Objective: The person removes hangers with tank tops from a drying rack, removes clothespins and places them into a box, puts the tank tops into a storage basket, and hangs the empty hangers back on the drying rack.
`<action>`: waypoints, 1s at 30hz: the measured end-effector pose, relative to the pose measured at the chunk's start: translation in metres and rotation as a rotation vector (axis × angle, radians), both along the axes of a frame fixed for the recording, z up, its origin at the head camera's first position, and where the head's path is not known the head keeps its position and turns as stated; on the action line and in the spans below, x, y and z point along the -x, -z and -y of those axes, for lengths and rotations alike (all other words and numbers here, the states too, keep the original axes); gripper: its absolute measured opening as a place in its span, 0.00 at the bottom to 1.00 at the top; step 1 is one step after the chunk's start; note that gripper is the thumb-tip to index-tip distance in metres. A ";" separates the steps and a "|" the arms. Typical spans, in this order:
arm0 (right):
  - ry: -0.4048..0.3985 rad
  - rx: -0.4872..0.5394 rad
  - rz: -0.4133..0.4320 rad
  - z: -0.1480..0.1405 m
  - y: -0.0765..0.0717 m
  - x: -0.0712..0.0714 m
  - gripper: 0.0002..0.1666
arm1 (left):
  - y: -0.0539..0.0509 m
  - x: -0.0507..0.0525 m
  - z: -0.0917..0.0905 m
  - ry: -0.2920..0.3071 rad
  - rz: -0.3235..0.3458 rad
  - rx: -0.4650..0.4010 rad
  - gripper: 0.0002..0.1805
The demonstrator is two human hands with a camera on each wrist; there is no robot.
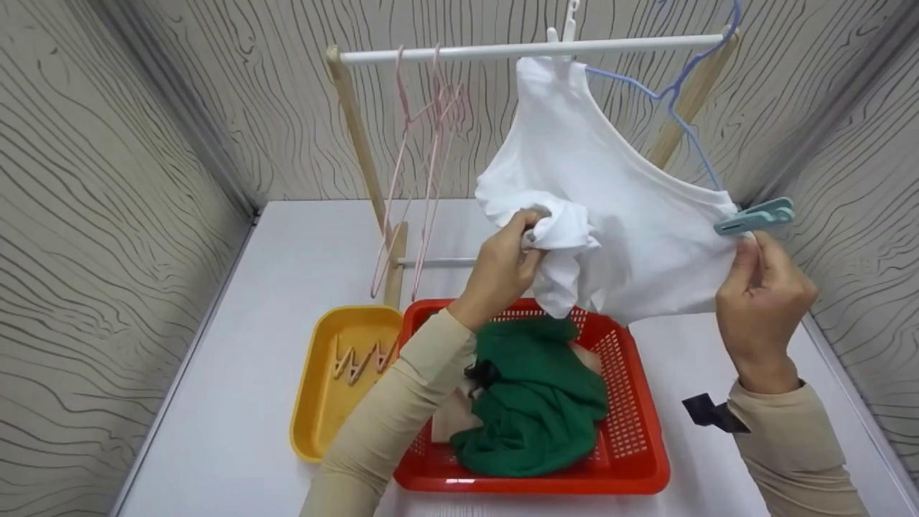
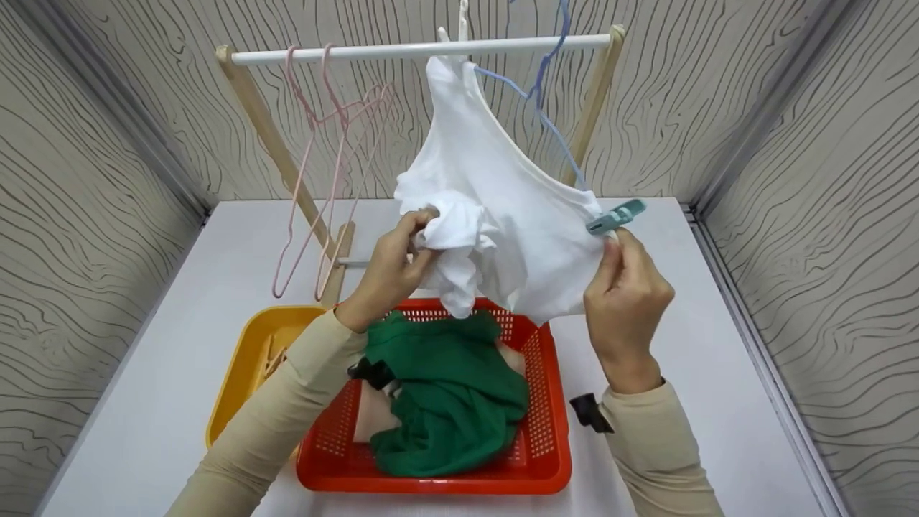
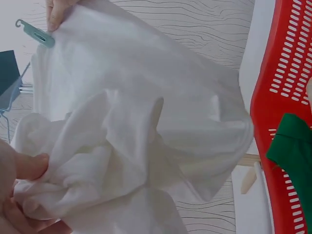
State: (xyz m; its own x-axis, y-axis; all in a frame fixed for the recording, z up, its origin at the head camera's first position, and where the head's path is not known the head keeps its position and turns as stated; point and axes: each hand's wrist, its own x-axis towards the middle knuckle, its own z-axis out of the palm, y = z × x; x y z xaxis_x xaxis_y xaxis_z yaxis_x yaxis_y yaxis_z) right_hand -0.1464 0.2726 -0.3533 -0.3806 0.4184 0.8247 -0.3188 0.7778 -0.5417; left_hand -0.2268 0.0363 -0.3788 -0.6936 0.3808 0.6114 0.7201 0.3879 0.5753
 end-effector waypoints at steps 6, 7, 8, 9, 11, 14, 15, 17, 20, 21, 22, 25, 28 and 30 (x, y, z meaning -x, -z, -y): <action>-0.010 -0.017 0.000 0.000 0.003 0.000 0.12 | -0.008 -0.010 0.009 0.047 0.004 -0.002 0.15; -0.011 -0.023 -0.001 0.000 0.003 0.001 0.12 | -0.009 -0.012 0.010 0.053 0.007 -0.003 0.15; -0.011 -0.028 -0.003 -0.001 0.004 0.001 0.12 | -0.009 -0.014 0.011 0.062 0.014 -0.009 0.15; -0.013 -0.035 -0.004 -0.001 0.005 0.001 0.12 | -0.009 -0.016 0.012 0.072 0.018 -0.017 0.15; -0.018 -0.050 -0.006 -0.003 0.006 0.001 0.11 | -0.009 -0.019 0.014 0.093 0.027 -0.031 0.14; -0.032 -0.080 -0.001 -0.005 0.007 0.001 0.10 | -0.011 -0.026 0.016 0.141 0.049 -0.047 0.14; -0.037 -0.090 0.002 -0.006 0.008 0.000 0.10 | -0.011 -0.029 0.017 0.155 0.057 -0.042 0.14; -0.051 -0.113 0.011 -0.007 0.009 0.000 0.09 | -0.013 -0.035 0.019 0.185 0.080 -0.026 0.15; -0.076 -0.133 0.021 -0.009 0.012 -0.001 0.08 | -0.015 -0.044 0.022 0.228 0.117 0.012 0.16; -0.086 -0.136 0.024 -0.010 0.012 -0.001 0.08 | -0.016 -0.047 0.023 0.240 0.126 0.026 0.16; -0.095 -0.143 0.029 -0.011 0.013 -0.001 0.08 | -0.016 -0.050 0.025 0.254 0.133 0.038 0.17; -0.127 -0.158 0.038 -0.013 0.016 0.000 0.07 | -0.014 -0.058 0.028 0.285 0.139 0.072 0.18; -0.166 -0.183 0.044 -0.014 0.019 0.001 0.06 | -0.012 -0.065 0.030 0.313 0.135 0.102 0.19; -0.195 -0.193 0.044 -0.016 0.021 0.003 0.06 | -0.011 -0.069 0.030 0.332 0.130 0.124 0.19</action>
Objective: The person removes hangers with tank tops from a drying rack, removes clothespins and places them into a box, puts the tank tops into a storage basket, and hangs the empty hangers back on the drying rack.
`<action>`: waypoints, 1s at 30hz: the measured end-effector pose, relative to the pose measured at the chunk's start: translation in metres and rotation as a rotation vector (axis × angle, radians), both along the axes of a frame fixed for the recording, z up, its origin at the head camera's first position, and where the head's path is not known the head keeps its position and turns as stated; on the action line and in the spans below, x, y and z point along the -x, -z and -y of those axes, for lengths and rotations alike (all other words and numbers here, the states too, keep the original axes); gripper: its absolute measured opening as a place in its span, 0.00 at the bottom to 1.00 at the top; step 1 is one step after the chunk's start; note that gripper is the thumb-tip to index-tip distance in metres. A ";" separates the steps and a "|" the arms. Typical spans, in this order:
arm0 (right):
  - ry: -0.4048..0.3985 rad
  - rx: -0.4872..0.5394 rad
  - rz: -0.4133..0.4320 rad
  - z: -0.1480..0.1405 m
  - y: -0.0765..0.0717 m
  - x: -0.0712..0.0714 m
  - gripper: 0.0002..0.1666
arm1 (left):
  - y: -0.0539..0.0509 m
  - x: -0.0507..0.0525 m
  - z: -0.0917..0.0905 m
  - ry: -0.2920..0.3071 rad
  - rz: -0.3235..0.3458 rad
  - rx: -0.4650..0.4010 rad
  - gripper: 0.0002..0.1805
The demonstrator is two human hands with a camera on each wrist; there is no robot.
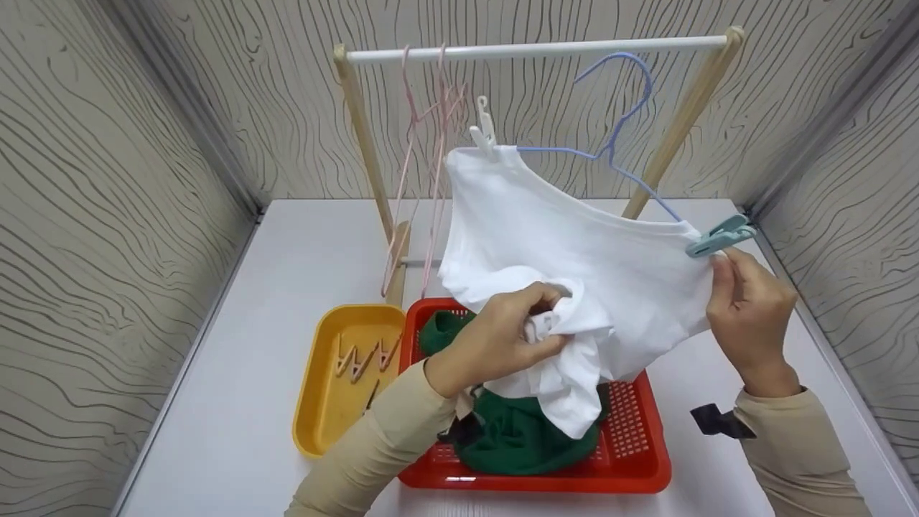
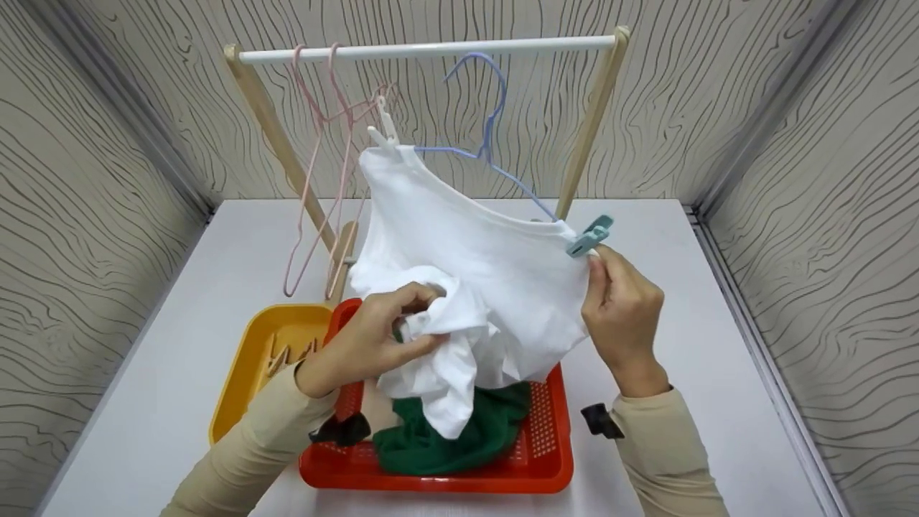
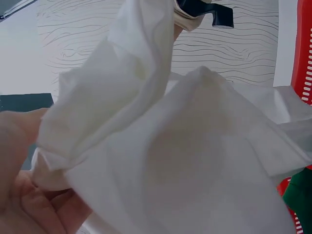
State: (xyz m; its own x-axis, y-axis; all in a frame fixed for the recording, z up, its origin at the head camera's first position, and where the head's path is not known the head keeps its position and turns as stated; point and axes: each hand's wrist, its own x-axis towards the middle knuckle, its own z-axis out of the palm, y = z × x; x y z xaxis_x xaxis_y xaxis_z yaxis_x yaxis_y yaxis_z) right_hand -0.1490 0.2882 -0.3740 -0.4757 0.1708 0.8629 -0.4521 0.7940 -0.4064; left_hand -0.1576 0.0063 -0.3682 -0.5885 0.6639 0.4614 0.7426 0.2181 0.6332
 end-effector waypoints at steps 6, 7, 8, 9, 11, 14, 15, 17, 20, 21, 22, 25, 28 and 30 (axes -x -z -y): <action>-0.075 -0.032 0.024 -0.005 0.006 0.003 0.05 | 0.006 -0.009 0.000 0.052 -0.005 0.056 0.17; -0.083 -0.039 0.029 -0.007 0.008 0.003 0.05 | 0.007 -0.010 0.000 0.058 0.011 0.067 0.17; -0.090 -0.046 0.033 -0.008 0.009 0.004 0.05 | 0.009 -0.011 0.000 0.065 0.027 0.082 0.17; -0.097 -0.051 0.038 -0.009 0.011 0.004 0.05 | 0.011 -0.012 0.000 0.071 0.046 0.100 0.17; -0.112 -0.063 0.048 -0.011 0.015 0.005 0.04 | 0.015 -0.013 0.000 0.083 0.086 0.139 0.17; -0.137 -0.073 0.061 -0.014 0.021 0.007 0.02 | 0.021 -0.014 0.001 0.082 0.113 0.214 0.16; -0.146 -0.075 0.064 -0.014 0.023 0.007 0.02 | 0.023 -0.014 0.001 0.078 0.115 0.241 0.16; -0.160 -0.077 0.067 -0.015 0.025 0.008 0.04 | 0.030 -0.015 0.002 0.056 0.078 0.289 0.17; -0.178 -0.080 0.070 -0.015 0.028 0.009 0.07 | 0.041 -0.016 0.004 -0.004 -0.017 0.351 0.18; -0.182 -0.082 0.069 -0.015 0.028 0.009 0.07 | 0.046 -0.016 0.004 -0.029 -0.056 0.362 0.18; -0.187 -0.084 0.069 -0.015 0.029 0.009 0.07 | 0.050 -0.016 0.005 -0.057 -0.096 0.367 0.18; -0.207 -0.075 0.065 -0.015 0.030 0.009 0.07 | 0.061 -0.014 0.008 -0.125 -0.174 0.373 0.17; -0.222 -0.071 0.059 -0.016 0.031 0.009 0.06 | 0.068 -0.008 0.011 -0.148 -0.191 0.382 0.21; -0.233 -0.070 0.057 -0.015 0.031 0.008 0.04 | 0.071 -0.004 0.012 -0.131 -0.159 0.404 0.24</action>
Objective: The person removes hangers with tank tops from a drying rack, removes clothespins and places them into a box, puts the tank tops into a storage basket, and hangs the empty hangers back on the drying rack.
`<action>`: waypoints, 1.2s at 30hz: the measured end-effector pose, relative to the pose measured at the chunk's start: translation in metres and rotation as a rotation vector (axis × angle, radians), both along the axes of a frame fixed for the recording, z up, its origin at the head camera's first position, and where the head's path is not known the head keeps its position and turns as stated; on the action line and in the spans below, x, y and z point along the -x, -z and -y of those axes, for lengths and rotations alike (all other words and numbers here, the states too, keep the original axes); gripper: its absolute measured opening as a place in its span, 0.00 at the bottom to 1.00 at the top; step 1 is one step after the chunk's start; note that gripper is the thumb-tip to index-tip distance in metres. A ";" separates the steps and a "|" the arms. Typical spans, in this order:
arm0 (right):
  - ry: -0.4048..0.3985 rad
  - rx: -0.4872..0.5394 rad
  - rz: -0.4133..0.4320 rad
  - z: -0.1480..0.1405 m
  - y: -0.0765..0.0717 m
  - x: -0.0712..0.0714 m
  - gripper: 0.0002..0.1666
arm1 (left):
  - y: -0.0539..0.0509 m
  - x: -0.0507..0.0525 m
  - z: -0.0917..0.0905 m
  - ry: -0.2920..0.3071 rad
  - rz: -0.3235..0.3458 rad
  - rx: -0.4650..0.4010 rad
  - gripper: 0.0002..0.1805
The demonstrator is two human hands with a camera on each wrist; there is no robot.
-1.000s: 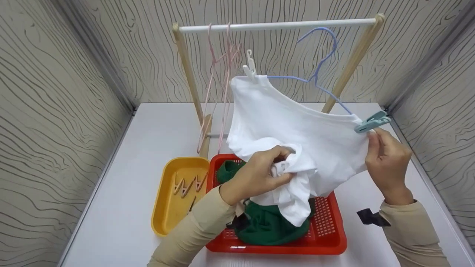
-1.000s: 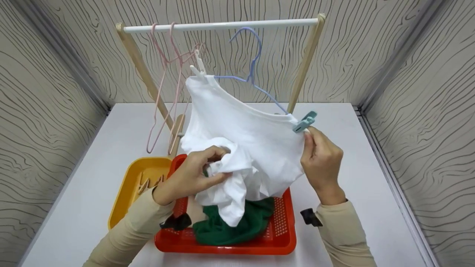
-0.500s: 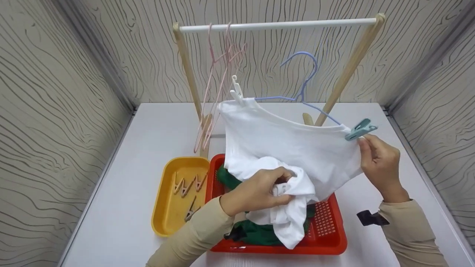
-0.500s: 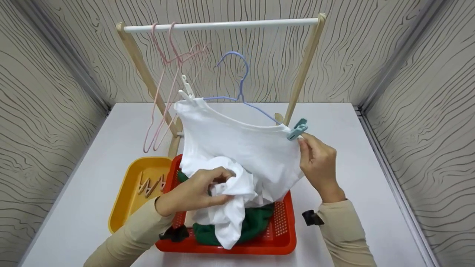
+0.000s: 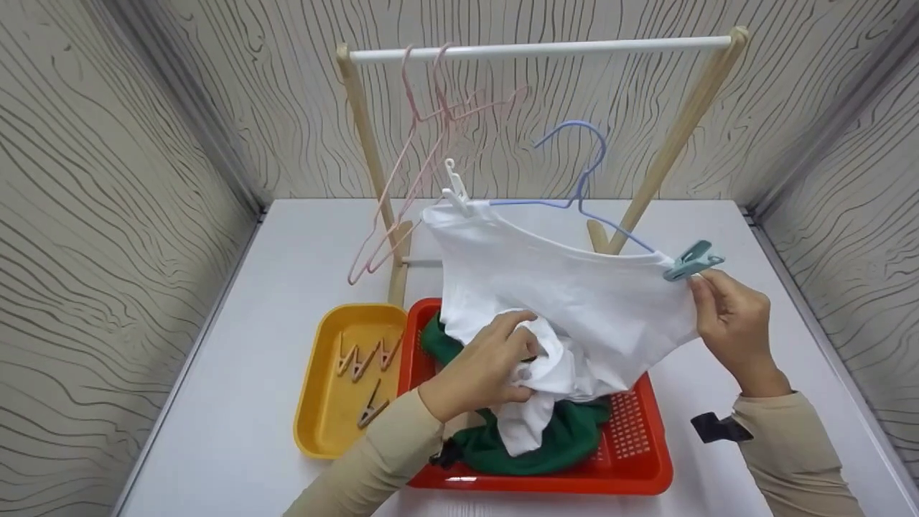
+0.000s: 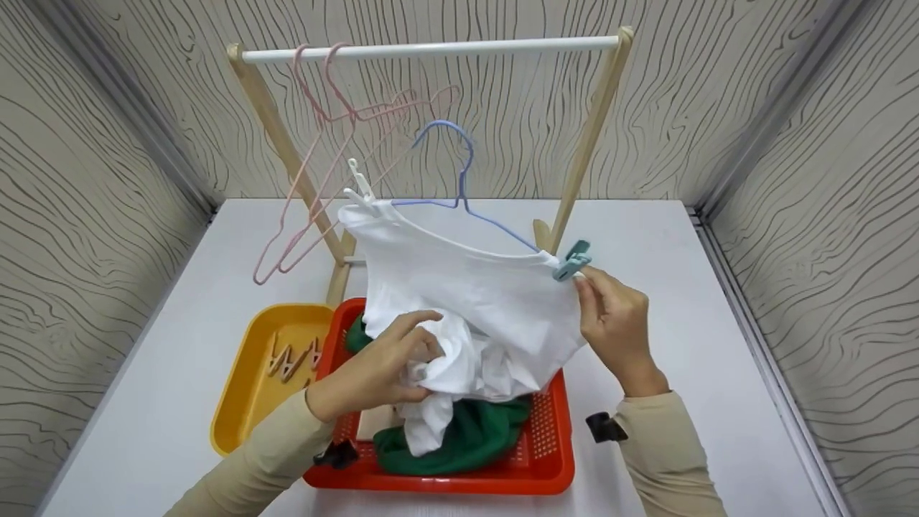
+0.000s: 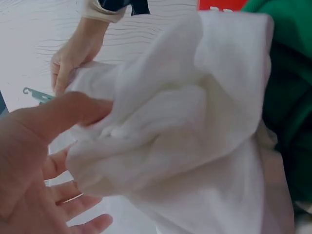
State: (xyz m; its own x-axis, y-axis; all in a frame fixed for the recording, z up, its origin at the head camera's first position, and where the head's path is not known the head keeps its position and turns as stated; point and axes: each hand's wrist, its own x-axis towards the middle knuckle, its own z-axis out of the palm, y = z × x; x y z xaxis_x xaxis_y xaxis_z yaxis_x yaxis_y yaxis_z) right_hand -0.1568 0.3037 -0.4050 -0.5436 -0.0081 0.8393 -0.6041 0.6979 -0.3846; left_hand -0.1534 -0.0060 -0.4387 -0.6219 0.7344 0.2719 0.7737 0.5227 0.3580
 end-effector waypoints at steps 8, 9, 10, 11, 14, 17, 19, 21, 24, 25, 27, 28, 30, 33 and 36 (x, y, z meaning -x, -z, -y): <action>-0.033 -0.009 -0.003 0.001 -0.001 -0.004 0.03 | 0.013 0.010 0.002 0.110 0.262 0.080 0.24; -0.036 -0.012 -0.001 0.000 -0.002 -0.004 0.03 | 0.014 0.009 0.003 0.122 0.294 0.077 0.24; -0.039 -0.013 0.000 0.000 -0.002 -0.005 0.03 | 0.015 0.009 0.003 0.135 0.316 0.072 0.24; -0.040 -0.015 0.000 0.000 -0.003 -0.005 0.03 | 0.015 0.008 0.003 0.141 0.330 0.068 0.24; -0.055 -0.008 -0.002 0.001 -0.004 -0.006 0.03 | 0.016 0.006 0.004 0.147 0.382 0.070 0.24; -0.074 -0.008 -0.008 0.002 -0.004 -0.005 0.05 | 0.017 0.004 0.005 0.138 0.407 0.121 0.21; -0.089 -0.009 -0.012 0.002 -0.004 -0.005 0.06 | 0.018 0.003 0.005 0.131 0.417 0.163 0.18; -0.097 -0.007 -0.011 0.002 -0.005 -0.005 0.07 | 0.021 0.003 0.004 0.130 0.405 0.198 0.16; -0.100 -0.006 0.001 0.002 -0.005 -0.005 0.04 | 0.027 0.004 0.002 0.139 0.357 0.240 0.13; -0.099 -0.005 0.009 0.002 -0.005 -0.006 0.03 | 0.029 0.004 0.001 0.137 0.332 0.264 0.13; -0.098 -0.005 0.020 0.002 -0.006 -0.007 0.03 | 0.032 0.003 -0.001 0.126 0.302 0.321 0.12; -0.097 -0.008 0.027 0.002 -0.006 -0.007 0.04 | 0.033 0.002 -0.002 0.117 0.287 0.355 0.13; -0.098 -0.008 0.039 0.002 -0.007 -0.008 0.05 | 0.034 0.001 -0.004 0.092 0.285 0.433 0.14; -0.106 -0.007 0.050 0.001 -0.009 -0.009 0.05 | 0.037 -0.001 -0.007 0.064 0.302 0.538 0.17; -0.119 -0.002 0.062 0.000 -0.010 -0.010 0.04 | 0.039 -0.004 -0.007 0.053 0.313 0.611 0.18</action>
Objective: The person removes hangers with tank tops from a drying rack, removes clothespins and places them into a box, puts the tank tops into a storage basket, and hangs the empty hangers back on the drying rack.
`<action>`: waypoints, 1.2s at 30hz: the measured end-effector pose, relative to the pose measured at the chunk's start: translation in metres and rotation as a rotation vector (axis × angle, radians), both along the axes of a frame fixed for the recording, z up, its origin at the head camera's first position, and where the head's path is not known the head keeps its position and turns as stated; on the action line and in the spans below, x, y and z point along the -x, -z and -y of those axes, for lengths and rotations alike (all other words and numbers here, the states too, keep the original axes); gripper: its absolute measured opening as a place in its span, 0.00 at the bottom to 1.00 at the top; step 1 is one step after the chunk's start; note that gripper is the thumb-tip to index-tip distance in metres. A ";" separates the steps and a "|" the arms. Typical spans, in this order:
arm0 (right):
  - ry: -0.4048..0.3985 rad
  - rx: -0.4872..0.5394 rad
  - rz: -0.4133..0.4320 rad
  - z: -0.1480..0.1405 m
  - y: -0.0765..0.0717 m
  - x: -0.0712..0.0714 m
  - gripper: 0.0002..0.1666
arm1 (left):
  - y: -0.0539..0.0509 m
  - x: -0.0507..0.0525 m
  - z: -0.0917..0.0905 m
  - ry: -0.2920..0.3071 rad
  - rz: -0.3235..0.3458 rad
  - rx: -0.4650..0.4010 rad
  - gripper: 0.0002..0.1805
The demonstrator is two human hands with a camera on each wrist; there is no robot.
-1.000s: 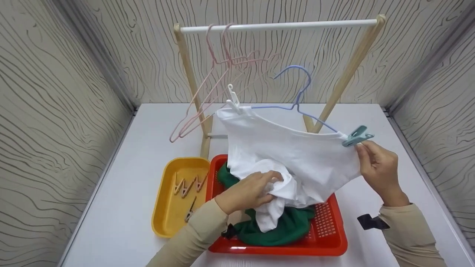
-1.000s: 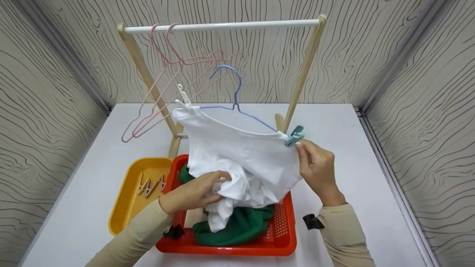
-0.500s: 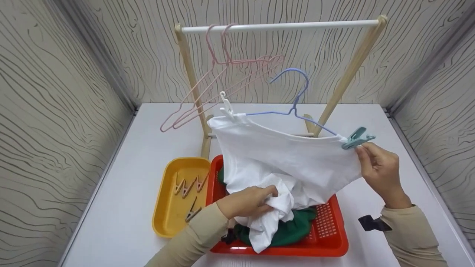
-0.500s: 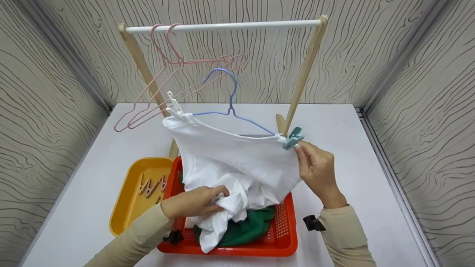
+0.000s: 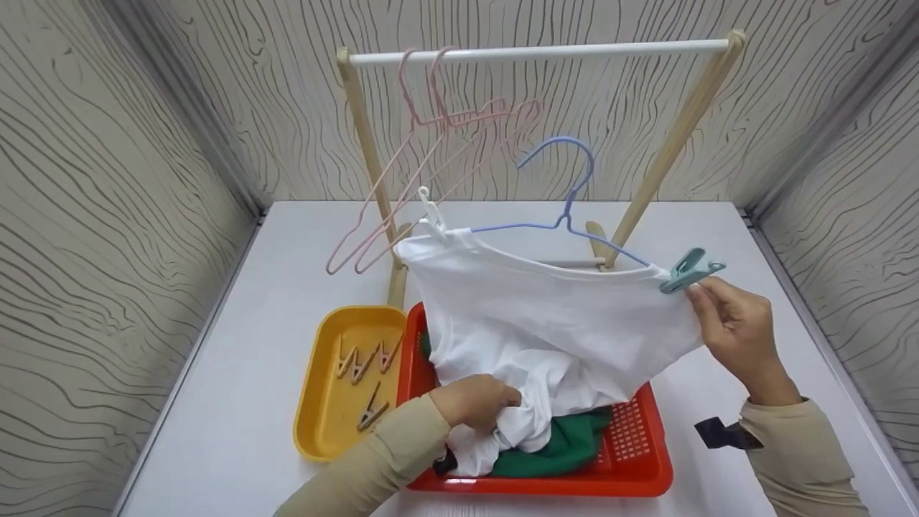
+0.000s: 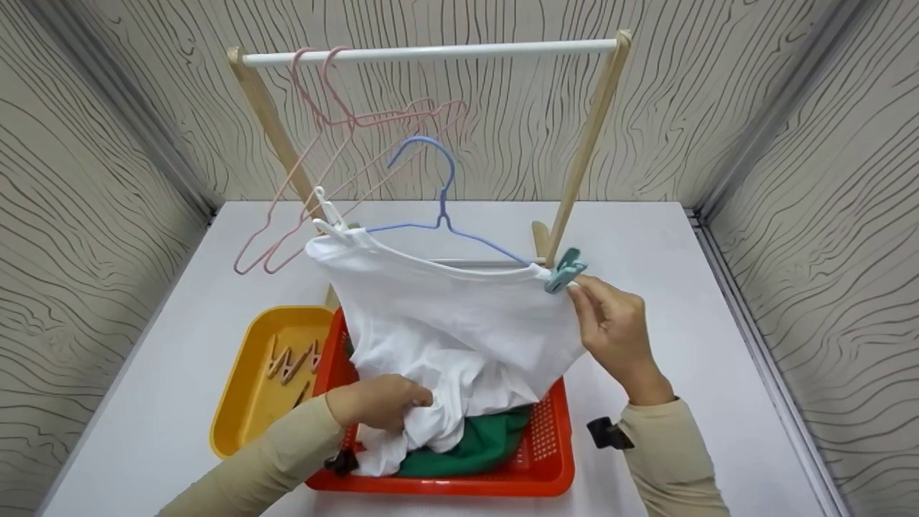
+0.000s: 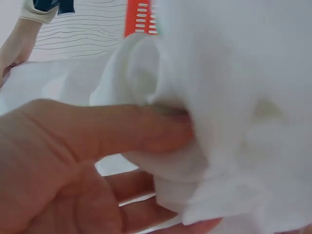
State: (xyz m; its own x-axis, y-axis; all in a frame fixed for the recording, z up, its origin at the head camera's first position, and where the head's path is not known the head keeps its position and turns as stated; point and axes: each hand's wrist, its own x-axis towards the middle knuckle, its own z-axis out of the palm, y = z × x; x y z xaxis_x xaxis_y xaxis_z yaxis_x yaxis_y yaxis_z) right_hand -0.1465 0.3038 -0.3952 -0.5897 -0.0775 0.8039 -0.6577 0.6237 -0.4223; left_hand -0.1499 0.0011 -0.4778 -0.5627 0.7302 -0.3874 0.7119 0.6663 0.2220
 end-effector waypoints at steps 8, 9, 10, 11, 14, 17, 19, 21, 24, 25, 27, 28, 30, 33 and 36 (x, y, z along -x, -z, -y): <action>-0.025 -0.011 0.006 -0.001 0.002 -0.003 0.03 | -0.003 0.001 0.013 -0.059 0.141 -0.062 0.22; -0.028 -0.015 0.005 -0.002 0.003 -0.003 0.03 | -0.004 0.002 0.017 -0.083 0.180 -0.101 0.21; -0.028 -0.016 0.007 -0.002 0.003 -0.004 0.03 | -0.004 0.003 0.020 -0.101 0.205 -0.142 0.21; -0.030 -0.014 0.009 -0.003 0.003 -0.004 0.03 | -0.005 0.005 0.023 -0.107 0.223 -0.182 0.20; -0.031 -0.009 0.011 -0.004 0.003 -0.004 0.03 | -0.005 0.008 0.030 -0.093 0.232 -0.290 0.18; -0.033 -0.003 0.011 -0.004 0.003 -0.004 0.02 | -0.003 0.010 0.036 -0.066 0.221 -0.358 0.19; -0.027 -0.005 0.010 -0.004 0.002 -0.003 0.03 | -0.003 0.011 0.039 -0.056 0.219 -0.393 0.20; -0.020 -0.003 0.007 -0.004 0.002 -0.003 0.03 | -0.004 0.013 0.042 -0.048 0.215 -0.430 0.19; -0.015 0.004 0.003 -0.004 0.001 -0.003 0.03 | -0.005 0.014 0.045 -0.072 0.209 -0.486 0.17; -0.016 0.005 0.002 -0.004 0.001 -0.003 0.02 | -0.006 0.014 0.046 -0.093 0.213 -0.502 0.17; -0.020 0.007 0.002 -0.004 0.001 -0.003 0.02 | -0.008 0.014 0.049 -0.149 0.217 -0.533 0.16; -0.024 0.009 0.004 -0.003 0.001 -0.003 0.02 | -0.009 0.014 0.050 -0.177 0.220 -0.551 0.16; -0.030 0.009 0.008 -0.003 0.001 -0.004 0.02 | -0.013 0.014 0.052 -0.218 0.204 -0.588 0.15; -0.035 0.014 0.014 -0.003 0.001 -0.005 0.02 | -0.018 0.014 0.057 -0.239 0.129 -0.685 0.13; -0.041 0.023 0.019 -0.004 0.001 -0.007 0.02 | -0.024 0.014 0.062 -0.240 0.015 -0.831 0.10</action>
State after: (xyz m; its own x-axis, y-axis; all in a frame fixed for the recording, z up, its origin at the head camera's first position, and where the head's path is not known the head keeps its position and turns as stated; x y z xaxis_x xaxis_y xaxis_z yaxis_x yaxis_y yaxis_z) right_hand -0.1397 0.3078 -0.3960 -0.6018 -0.0836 0.7943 -0.6739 0.5869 -0.4488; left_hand -0.1644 -0.0607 -0.4540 -0.7371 0.6421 0.2105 0.5656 0.4158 0.7122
